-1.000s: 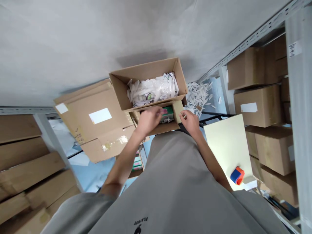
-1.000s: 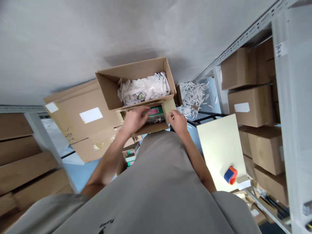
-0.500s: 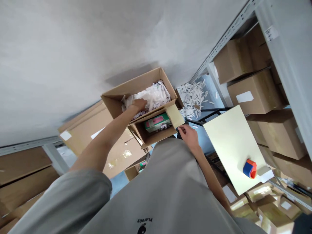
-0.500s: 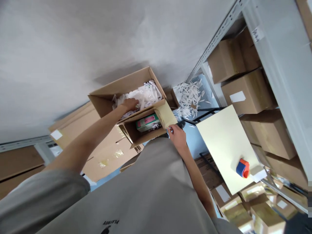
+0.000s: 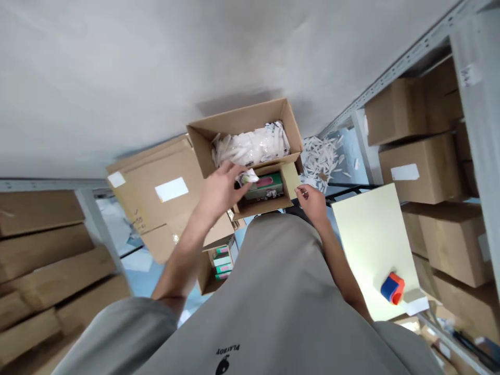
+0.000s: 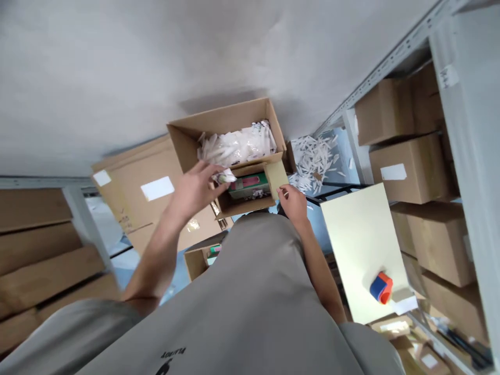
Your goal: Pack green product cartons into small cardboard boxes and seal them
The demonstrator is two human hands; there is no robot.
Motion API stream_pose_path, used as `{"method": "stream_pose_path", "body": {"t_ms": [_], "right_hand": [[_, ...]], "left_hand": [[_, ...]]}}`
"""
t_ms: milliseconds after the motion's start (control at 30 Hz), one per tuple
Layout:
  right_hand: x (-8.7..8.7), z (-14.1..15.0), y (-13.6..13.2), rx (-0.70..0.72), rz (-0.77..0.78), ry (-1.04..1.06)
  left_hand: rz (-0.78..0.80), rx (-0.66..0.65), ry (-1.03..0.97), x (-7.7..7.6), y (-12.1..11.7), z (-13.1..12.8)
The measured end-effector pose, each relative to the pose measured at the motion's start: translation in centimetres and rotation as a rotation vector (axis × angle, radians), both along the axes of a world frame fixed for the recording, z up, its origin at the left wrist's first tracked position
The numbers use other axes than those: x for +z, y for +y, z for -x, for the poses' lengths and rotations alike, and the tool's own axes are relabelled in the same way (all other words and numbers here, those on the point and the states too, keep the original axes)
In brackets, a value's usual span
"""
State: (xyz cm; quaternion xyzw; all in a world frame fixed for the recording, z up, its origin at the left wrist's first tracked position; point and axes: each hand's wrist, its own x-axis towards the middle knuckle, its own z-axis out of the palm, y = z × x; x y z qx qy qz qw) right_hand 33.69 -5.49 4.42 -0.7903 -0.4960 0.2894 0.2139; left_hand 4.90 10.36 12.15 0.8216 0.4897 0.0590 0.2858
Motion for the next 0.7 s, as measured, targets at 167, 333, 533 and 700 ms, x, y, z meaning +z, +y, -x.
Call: {"method": "stream_pose_path", "body": {"t_ms": [167,333,533,700], "right_hand": [[-0.1,0.4,2.6,0.124,0.005,-0.07],[-0.8,1.8,4.4,0.157,0.078,-0.253],[-0.8,3.5,4.8,0.2,0.169,-0.35],[0.3,2.8,1.4,0.097,0.204,-0.349]], "left_hand": [[0.087,0.132,0.015,-3.8,-5.4,-0.8],[0.037,0.432,-0.024,-7.0,-8.2,0.5],[0.105,0.576,0.094,-9.1,-10.7,3.0],[0.071,0.547,0.114,-8.6,-10.0,3.5]]}}
